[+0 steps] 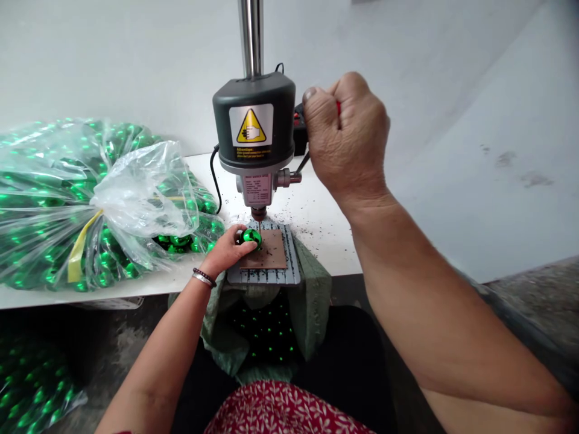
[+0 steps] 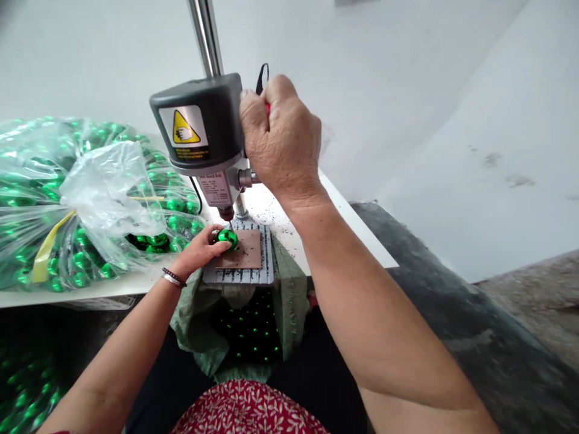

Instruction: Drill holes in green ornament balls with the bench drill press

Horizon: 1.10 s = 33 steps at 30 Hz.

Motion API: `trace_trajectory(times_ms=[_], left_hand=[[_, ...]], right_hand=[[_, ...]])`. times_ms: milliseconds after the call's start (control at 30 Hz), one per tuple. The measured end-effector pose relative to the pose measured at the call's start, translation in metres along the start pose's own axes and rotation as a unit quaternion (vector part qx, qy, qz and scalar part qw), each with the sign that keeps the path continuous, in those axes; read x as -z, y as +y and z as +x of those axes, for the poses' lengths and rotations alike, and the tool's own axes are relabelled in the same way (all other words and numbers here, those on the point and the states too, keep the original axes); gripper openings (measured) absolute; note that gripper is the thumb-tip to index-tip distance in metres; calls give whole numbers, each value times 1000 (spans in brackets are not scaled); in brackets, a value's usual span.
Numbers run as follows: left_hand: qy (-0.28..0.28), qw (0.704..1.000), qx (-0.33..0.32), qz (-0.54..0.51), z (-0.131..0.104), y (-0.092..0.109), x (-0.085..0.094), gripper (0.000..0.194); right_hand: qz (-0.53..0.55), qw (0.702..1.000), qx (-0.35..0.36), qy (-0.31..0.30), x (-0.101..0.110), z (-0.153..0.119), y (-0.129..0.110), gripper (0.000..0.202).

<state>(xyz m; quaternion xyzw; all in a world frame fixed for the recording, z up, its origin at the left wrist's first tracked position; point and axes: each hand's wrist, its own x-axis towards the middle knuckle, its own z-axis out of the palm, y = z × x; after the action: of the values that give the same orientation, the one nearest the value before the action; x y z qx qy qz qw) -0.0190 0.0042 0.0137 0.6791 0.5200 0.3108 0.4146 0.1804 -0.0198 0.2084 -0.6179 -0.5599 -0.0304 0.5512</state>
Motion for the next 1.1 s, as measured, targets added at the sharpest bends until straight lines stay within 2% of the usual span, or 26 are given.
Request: trace_trajectory(times_ms=[167, 333, 567, 967, 1100], left_hand=[[12, 998, -23, 48, 2, 0, -7, 58], [-22, 994, -20, 107, 2, 8, -8, 66], [-38, 964, -130, 229, 0, 20, -10, 55], [-42, 990, -50, 126, 4, 9, -14, 64], [-28, 992, -54, 108, 1, 8, -18, 61]], right_hand=[[14, 1000, 6, 1, 0, -1, 1, 39], [14, 1000, 2, 0, -1, -1, 1, 39], [8, 1000, 1, -2, 0, -3, 0, 39], [4, 1000, 1, 1, 2, -6, -1, 36], [25, 999, 41, 20, 3, -14, 6, 33]])
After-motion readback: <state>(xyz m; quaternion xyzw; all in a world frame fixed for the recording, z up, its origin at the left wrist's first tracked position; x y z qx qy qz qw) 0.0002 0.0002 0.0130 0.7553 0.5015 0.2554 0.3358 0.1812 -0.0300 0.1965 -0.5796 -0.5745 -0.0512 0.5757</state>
